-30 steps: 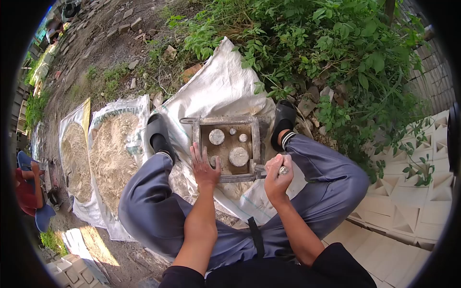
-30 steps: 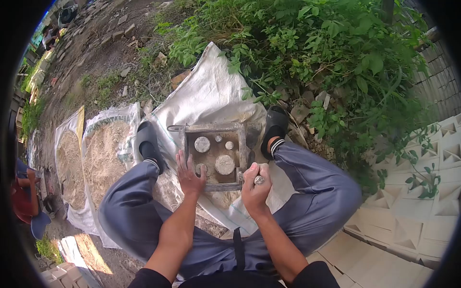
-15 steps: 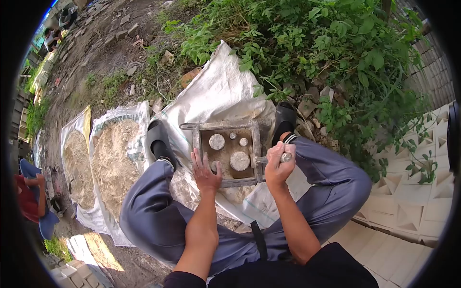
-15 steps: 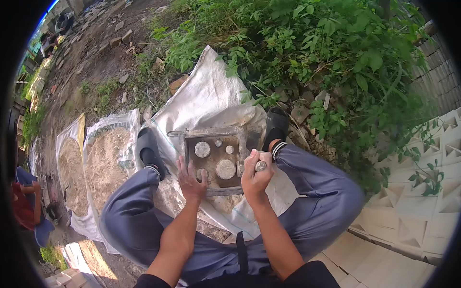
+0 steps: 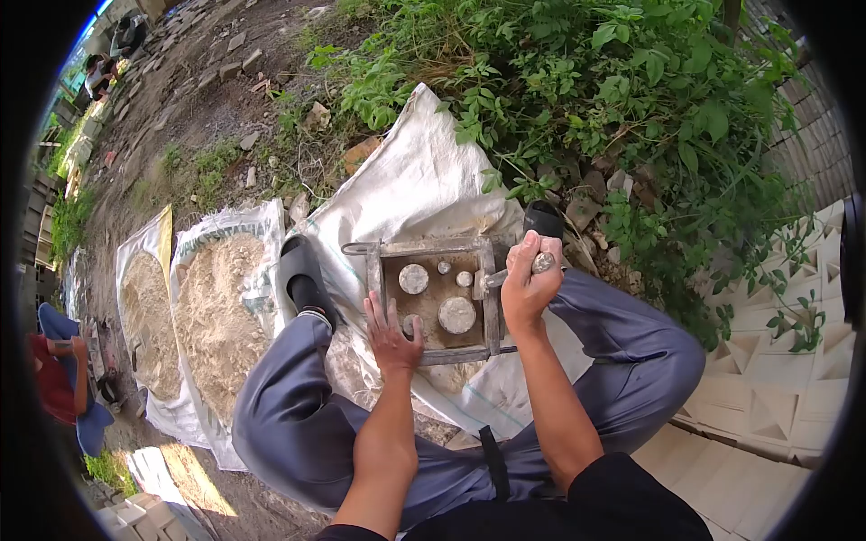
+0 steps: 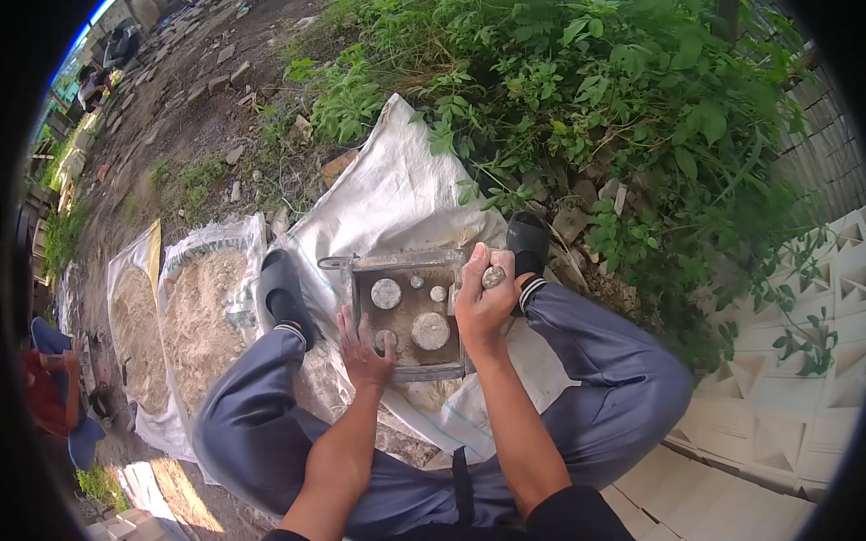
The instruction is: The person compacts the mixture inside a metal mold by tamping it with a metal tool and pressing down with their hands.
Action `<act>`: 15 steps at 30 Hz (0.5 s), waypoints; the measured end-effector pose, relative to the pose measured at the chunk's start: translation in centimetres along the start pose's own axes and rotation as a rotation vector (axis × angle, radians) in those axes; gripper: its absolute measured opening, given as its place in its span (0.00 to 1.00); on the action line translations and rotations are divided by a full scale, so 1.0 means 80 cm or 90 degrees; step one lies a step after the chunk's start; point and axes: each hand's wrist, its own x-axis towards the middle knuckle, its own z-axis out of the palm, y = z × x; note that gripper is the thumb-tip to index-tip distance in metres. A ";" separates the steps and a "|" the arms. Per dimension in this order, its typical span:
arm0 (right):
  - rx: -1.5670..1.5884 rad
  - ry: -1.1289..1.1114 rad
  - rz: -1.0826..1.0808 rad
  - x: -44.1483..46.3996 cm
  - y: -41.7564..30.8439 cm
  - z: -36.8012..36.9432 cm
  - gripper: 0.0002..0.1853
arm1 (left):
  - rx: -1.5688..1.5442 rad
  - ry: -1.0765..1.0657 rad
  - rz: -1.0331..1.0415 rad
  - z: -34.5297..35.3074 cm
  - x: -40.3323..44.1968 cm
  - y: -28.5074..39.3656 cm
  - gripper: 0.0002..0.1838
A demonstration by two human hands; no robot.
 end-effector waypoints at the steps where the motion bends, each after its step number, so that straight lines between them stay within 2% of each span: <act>1: 0.000 -0.003 0.004 0.000 0.007 0.006 0.11 | -0.006 -0.004 -0.003 -0.002 0.001 0.002 0.33; 3: -0.096 -0.145 -0.072 0.019 0.017 0.013 0.11 | -0.020 -0.009 -0.001 -0.001 -0.001 0.007 0.33; 6: -0.049 -0.110 -0.070 0.036 -0.007 0.017 0.12 | 0.007 0.020 0.018 0.001 0.002 0.004 0.31; 9: 0.040 -0.069 -0.014 0.024 0.010 0.020 0.11 | -0.015 0.007 0.016 -0.004 -0.005 0.001 0.31; 11: -0.097 -0.192 -0.156 0.038 0.022 0.022 0.10 | -0.012 0.001 0.005 -0.006 -0.001 0.007 0.31; 13: -0.109 -0.182 -0.171 0.043 0.005 0.021 0.10 | -0.017 -0.003 0.009 -0.004 -0.002 0.007 0.32; 15: -0.004 -0.064 -0.087 0.036 0.005 0.023 0.09 | -0.021 -0.008 0.004 -0.002 -0.001 0.002 0.33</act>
